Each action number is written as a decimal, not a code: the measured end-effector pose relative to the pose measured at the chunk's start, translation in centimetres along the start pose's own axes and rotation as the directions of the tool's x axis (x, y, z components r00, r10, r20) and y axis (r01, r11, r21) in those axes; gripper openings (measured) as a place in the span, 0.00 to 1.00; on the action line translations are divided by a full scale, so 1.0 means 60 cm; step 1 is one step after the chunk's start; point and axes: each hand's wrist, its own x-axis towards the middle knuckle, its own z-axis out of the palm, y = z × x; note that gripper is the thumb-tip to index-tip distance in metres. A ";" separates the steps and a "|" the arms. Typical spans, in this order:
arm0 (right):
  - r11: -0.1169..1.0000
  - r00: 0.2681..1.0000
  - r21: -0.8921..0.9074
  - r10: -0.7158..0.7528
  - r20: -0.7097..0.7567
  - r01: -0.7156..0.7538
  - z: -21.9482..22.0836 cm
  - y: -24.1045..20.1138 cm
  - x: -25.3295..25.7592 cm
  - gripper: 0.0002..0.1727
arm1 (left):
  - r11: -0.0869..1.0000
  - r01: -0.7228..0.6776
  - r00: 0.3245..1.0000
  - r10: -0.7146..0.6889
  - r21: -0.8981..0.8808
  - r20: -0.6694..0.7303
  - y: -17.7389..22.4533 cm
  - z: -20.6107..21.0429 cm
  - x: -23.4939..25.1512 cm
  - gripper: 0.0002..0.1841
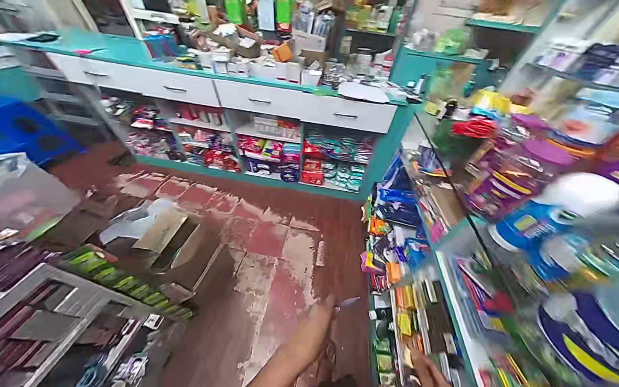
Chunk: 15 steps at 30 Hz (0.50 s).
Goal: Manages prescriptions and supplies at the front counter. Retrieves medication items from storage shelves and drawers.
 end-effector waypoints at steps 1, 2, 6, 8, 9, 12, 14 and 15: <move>0.999 0.998 0.035 0.028 0.049 -0.030 0.039 -0.014 0.045 0.15 | 0.999 0.042 0.999 -0.041 0.012 -0.017 -0.014 -0.030 0.029 0.16; 0.998 0.994 0.055 0.034 0.107 -0.040 0.087 -0.035 0.091 0.15 | 0.998 0.064 0.997 -0.064 -0.002 -0.049 -0.033 -0.068 0.055 0.16; 1.000 0.917 0.022 -0.010 0.399 0.001 0.290 -0.119 0.255 0.13 | 0.989 0.109 0.940 -0.136 -0.103 -0.314 -0.132 -0.222 0.108 0.15; 1.000 0.851 -0.008 0.002 0.526 0.002 0.395 -0.138 0.325 0.12 | 0.973 0.188 0.855 -0.229 -0.134 -0.465 -0.210 -0.274 0.115 0.13; 1.000 0.811 -0.025 0.008 0.584 0.008 0.450 -0.140 0.358 0.12 | 0.960 0.236 0.804 -0.279 -0.148 -0.525 -0.253 -0.296 0.119 0.11; 0.996 0.681 -0.075 0.020 0.732 0.052 0.624 -0.130 0.455 0.13 | 0.855 0.461 0.705 -0.515 -0.236 -0.488 -0.386 -0.363 0.137 0.12; 0.988 0.631 -0.113 0.020 0.776 0.107 0.753 -0.130 0.515 0.13 | 0.741 0.618 0.657 -0.671 -0.263 -0.345 -0.476 -0.418 0.169 0.14; 0.984 0.621 -0.128 0.023 0.784 0.125 0.818 -0.130 0.542 0.13 | 0.677 0.694 0.628 -0.736 -0.246 -0.253 -0.514 -0.455 0.191 0.15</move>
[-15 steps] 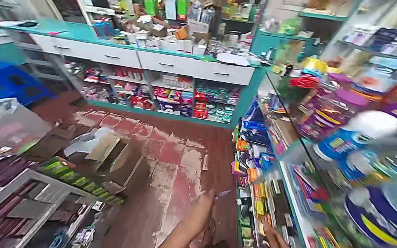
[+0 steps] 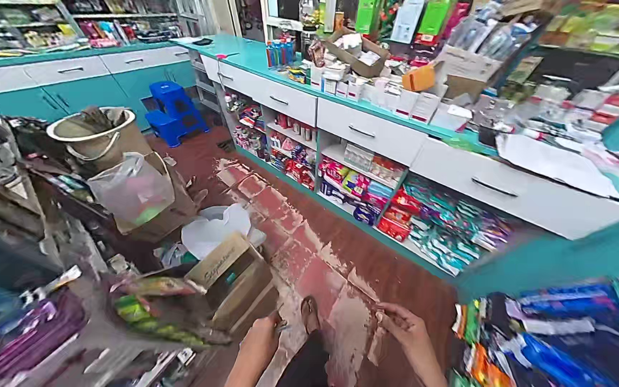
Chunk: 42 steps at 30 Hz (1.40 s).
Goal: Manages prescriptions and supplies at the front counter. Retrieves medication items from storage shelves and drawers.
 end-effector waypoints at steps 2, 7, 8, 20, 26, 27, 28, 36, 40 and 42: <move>1.000 1.000 -0.014 0.016 0.000 -0.016 0.049 -0.024 0.140 0.16 | 0.988 0.108 0.990 -0.117 0.106 0.082 0.012 -0.073 0.113 0.16; 1.000 0.998 -0.009 0.024 0.059 -0.023 0.165 -0.119 0.409 0.12 | 0.979 0.109 0.994 -0.106 0.170 -0.026 0.061 -0.285 0.403 0.19; 1.000 0.997 0.004 0.026 0.073 -0.026 0.182 -0.131 0.451 0.12 | 0.980 0.091 0.995 -0.082 0.177 -0.054 0.082 -0.337 0.453 0.19; 0.981 0.994 -0.163 -0.106 0.004 0.105 0.359 -0.163 1.137 0.16 | 0.865 -0.145 0.911 0.307 0.481 -0.277 0.252 -0.878 1.252 0.32; 0.877 0.932 -0.317 -0.337 0.130 0.361 0.491 -0.306 1.351 0.14 | 0.839 -0.260 0.929 0.353 0.478 -0.114 0.223 -1.018 1.485 0.31; 0.852 0.917 -0.340 -0.364 0.163 0.398 0.509 -0.313 1.370 0.14 | 0.841 -0.290 0.924 0.370 0.457 -0.096 0.206 -1.018 1.508 0.28; 0.809 0.895 -0.383 -0.408 0.181 0.446 0.525 -0.315 1.389 0.13 | 0.849 -0.323 0.912 0.397 0.417 -0.102 0.194 -1.015 1.525 0.25; 0.771 0.739 -0.535 -0.575 -0.350 0.347 0.629 -0.368 1.450 0.12 | 0.747 -0.593 0.776 0.630 0.300 -0.035 0.113 -1.039 1.526 0.14; 0.686 0.764 -0.685 -0.572 -0.298 0.247 0.684 -0.370 1.497 0.12 | 0.637 -0.745 0.631 0.769 0.198 -0.103 0.025 -1.020 1.516 0.11; 0.651 0.864 -0.742 -0.456 -0.213 0.161 0.710 -0.377 1.512 0.13 | 0.614 -0.773 0.603 0.789 0.158 -0.115 -0.017 -1.011 1.498 0.10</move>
